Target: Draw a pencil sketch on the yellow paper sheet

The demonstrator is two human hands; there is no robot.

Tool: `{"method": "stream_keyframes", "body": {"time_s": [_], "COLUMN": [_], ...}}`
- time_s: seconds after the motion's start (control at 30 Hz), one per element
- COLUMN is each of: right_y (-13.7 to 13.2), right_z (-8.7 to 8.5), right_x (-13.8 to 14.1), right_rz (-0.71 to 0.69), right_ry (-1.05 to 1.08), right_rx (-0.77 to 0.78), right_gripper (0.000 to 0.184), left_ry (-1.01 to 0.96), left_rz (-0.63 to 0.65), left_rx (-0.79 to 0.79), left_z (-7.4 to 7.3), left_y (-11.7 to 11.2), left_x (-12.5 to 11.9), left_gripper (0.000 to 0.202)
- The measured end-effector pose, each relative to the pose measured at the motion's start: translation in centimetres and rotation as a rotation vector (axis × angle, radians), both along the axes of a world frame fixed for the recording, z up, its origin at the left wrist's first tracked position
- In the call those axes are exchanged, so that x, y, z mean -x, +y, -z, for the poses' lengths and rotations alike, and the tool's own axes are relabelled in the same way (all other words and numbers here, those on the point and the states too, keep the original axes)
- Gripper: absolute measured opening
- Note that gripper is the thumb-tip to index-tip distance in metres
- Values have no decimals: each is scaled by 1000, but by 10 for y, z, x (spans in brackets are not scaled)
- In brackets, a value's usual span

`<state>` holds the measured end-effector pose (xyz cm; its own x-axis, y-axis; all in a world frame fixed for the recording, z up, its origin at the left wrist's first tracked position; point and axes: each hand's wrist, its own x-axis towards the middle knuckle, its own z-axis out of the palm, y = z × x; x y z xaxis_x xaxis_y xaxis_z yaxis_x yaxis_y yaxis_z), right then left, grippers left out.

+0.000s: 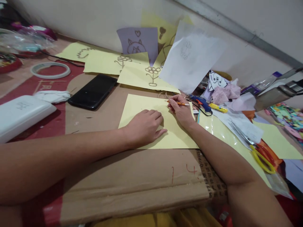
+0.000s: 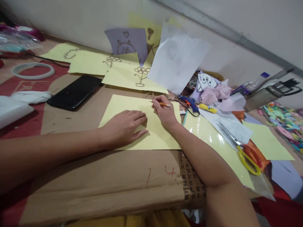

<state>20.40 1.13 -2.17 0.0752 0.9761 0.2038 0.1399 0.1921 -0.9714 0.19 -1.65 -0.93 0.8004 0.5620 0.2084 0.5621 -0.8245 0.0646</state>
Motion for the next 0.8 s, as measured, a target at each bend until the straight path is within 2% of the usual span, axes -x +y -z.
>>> {"method": "stream_keyframes", "body": {"time_s": [0.13,0.3,0.5,0.6,0.8], "right_y": [-1,-2,-5,-6,-6], "right_z": [0,-2,-6,-7,-8], "right_x": [1,0,-3,-5,-5], "right_rz": [-2,26,34,-19,-106], "right_ry": [-1,-21,-132,-183,-275], "right_rx": [-12,-21,-88,-117,-121], "right_gripper": [24,25,29,29,9], "left_ry": [-1,-42,-64,-111,-181], "left_rz": [-77,55,78,96,41], "left_rx": [-98,2,-1,-1,-3], "left_z": [-8,-3,0,3,5], "left_y": [0,8,11,13,17], "left_x": [2,2,5,8,12], "left_gripper": [40,41,30,30,30]}}
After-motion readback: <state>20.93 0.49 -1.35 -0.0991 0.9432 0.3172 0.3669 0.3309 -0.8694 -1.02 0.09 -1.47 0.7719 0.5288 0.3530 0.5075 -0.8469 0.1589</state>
